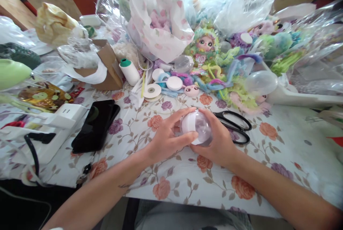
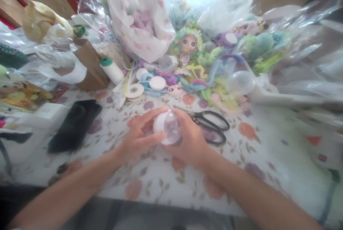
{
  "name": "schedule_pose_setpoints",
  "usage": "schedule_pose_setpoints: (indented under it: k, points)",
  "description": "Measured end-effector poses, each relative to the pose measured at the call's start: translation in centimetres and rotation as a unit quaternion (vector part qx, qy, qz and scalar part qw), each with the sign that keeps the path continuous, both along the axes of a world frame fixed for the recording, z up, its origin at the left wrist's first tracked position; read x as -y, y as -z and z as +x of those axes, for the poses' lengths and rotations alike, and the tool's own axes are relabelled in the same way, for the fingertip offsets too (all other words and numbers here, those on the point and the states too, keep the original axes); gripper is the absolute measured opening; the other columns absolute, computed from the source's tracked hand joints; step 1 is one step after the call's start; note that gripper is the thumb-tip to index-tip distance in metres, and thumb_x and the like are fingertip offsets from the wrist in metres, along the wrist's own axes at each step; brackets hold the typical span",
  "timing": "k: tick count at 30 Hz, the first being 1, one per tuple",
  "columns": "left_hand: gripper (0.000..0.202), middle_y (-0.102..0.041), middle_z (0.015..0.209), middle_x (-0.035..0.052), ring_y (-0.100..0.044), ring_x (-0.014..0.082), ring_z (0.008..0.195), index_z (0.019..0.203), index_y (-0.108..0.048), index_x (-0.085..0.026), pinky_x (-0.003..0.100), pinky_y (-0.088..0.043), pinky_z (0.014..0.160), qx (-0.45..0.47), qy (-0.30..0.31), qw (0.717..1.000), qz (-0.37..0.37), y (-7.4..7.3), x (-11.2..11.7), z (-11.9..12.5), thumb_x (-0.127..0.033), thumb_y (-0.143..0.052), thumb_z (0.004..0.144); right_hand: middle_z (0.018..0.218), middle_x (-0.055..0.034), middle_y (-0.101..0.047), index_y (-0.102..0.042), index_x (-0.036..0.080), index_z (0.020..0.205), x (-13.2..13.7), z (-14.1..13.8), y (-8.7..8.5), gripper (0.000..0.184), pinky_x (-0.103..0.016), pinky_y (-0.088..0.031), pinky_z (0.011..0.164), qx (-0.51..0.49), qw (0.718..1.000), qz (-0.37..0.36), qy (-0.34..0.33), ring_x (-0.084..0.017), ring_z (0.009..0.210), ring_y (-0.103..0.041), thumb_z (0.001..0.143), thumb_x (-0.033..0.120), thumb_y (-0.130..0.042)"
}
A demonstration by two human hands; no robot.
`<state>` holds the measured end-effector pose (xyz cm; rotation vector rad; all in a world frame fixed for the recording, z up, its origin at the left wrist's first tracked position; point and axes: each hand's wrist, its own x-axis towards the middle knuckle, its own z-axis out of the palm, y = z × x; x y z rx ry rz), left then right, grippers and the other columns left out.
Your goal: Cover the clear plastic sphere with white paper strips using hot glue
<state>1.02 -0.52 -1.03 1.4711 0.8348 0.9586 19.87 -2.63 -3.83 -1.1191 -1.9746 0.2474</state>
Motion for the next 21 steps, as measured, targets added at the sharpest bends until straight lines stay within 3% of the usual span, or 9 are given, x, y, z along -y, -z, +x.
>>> schedule_pose_setpoints:
  k: [13, 15, 19, 21]
  points:
    - [0.046, -0.067, 0.117, 0.0056, -0.066, 0.0205, 0.098, 0.126, -0.062, -0.027, 0.028, -0.056, 0.081, -0.008, -0.004, 1.000, 0.007, 0.56, -0.30, -0.04, -0.038, -0.074, 0.083, 0.132, -0.0186, -0.063, -0.040, 0.019, 0.142, -0.06, -0.19, -0.10, 0.080, -0.040, -0.062, 0.083, 0.007, 1.000, -0.026, 0.000, -0.032, 0.113, -0.068, 0.072, 0.032, -0.076]
    - [0.045, -0.068, 0.120, 0.0064, -0.065, 0.0224, 0.102, 0.126, -0.063, -0.026, 0.031, -0.056, 0.084, 0.000, -0.002, 1.000, 0.009, 0.55, -0.44, -0.11, -0.044, -0.070, 0.086, 0.133, -0.0174, -0.063, -0.040, 0.021, 0.142, -0.08, -0.22, -0.19, 0.082, -0.040, -0.062, 0.086, -0.002, 1.000, -0.030, 0.005, -0.032, 0.115, -0.067, 0.071, 0.034, -0.079]
    - [0.054, -0.064, 0.132, 0.0094, -0.059, 0.0270, 0.119, 0.127, -0.064, -0.022, 0.038, -0.050, 0.099, 0.000, -0.008, 1.000, 0.022, 0.59, -0.72, -0.25, -0.060, -0.041, 0.097, 0.134, -0.0156, -0.063, -0.041, 0.023, 0.140, -0.20, -0.22, -0.18, 0.081, -0.042, -0.060, 0.091, -0.018, 0.999, -0.044, 0.013, -0.032, 0.119, -0.065, 0.070, 0.037, -0.081]
    - [0.054, -0.062, 0.136, 0.0091, -0.058, 0.0283, 0.122, 0.133, -0.059, -0.024, 0.038, -0.050, 0.099, 0.001, 0.016, 1.000, 0.009, 0.61, -0.78, -0.27, -0.059, -0.051, 0.093, 0.134, -0.0166, -0.063, -0.041, 0.022, 0.141, -0.25, -0.16, -0.06, 0.081, -0.044, -0.060, 0.090, -0.018, 0.998, -0.056, 0.023, -0.033, 0.118, -0.065, 0.071, 0.037, -0.080]
